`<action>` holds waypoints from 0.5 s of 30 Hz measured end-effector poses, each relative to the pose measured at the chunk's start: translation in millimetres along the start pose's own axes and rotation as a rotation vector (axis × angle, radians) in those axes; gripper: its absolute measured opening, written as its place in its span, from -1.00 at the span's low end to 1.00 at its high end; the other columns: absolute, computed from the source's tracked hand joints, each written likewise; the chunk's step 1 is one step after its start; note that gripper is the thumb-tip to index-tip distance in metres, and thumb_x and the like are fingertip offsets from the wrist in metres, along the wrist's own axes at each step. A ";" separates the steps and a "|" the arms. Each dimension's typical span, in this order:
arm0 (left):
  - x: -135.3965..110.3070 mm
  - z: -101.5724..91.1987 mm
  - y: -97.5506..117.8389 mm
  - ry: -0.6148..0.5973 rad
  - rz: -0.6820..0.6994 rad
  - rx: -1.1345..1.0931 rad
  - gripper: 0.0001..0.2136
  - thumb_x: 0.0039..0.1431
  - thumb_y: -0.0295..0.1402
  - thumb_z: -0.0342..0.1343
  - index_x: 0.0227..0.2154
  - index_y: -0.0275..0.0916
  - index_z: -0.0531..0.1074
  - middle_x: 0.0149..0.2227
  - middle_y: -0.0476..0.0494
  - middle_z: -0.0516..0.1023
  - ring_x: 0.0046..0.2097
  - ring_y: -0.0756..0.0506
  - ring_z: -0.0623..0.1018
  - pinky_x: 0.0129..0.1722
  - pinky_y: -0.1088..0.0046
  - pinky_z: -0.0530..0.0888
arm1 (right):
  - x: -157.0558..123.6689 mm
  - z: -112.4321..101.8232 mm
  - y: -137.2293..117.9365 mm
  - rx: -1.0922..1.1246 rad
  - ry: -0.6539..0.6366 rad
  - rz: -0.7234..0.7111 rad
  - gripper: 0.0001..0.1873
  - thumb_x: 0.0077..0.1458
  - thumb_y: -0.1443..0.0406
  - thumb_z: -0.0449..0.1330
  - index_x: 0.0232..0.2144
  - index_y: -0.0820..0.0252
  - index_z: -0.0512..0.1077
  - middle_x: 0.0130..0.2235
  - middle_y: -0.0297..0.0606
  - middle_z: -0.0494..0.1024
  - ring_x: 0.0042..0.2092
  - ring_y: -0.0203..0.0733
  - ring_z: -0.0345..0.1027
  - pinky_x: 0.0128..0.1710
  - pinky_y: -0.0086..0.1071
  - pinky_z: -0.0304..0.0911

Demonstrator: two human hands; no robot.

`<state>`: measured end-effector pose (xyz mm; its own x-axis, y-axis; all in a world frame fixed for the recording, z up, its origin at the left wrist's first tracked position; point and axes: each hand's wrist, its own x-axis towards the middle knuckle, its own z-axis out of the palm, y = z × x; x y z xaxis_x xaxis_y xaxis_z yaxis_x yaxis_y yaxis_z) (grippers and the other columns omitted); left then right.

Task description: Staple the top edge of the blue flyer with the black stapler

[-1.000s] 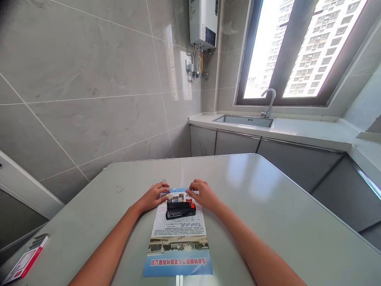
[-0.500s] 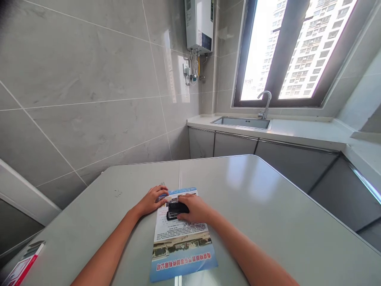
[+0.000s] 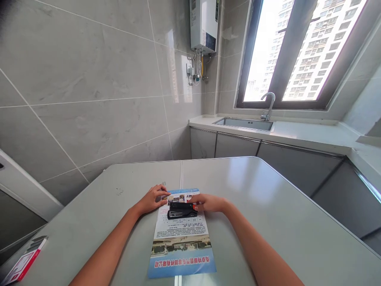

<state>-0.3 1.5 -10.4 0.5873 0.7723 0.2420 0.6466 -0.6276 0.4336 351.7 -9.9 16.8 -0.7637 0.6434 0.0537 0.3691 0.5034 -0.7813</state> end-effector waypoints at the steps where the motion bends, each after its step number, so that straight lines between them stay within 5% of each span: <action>1: 0.2 0.3 -0.3 0.001 -0.003 -0.003 -0.69 0.31 -0.13 0.19 0.07 0.00 0.58 0.05 -0.18 0.47 0.11 -0.22 0.46 0.21 0.11 0.32 | 1.6 0.1 0.3 0.042 -0.053 0.014 -0.72 0.14 0.23 0.23 -0.12 0.11 0.63 -0.16 -0.28 0.59 -0.14 -0.13 0.39 -0.07 -0.31 0.30; 3: 0.2 0.2 -0.5 0.002 -0.007 -0.006 -0.70 0.31 -0.13 0.19 0.05 0.00 0.59 0.05 -0.17 0.47 0.11 -0.22 0.45 0.21 0.11 0.31 | 4.8 -0.2 1.0 0.131 -0.162 0.054 -0.74 0.13 0.24 0.21 -0.17 0.16 0.62 -0.19 -0.29 0.55 -0.15 -0.14 0.34 -0.08 -0.33 0.24; 15: -0.4 -0.6 0.8 0.004 -0.032 -0.030 -0.71 0.29 -0.15 0.22 0.04 0.04 0.60 0.04 -0.14 0.48 0.11 -0.20 0.46 0.21 0.15 0.31 | 10.5 4.6 2.8 0.239 -0.107 0.214 -0.76 -0.03 0.28 0.23 -0.30 0.23 0.64 -0.36 -0.36 0.44 -0.30 -0.24 0.18 -0.25 -0.39 0.11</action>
<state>-0.3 0.7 -9.6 0.5649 0.7923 0.2307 0.6502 -0.5995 0.4667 342.3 -4.3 12.3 -0.7384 0.6492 -0.1828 0.4017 0.2056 -0.8924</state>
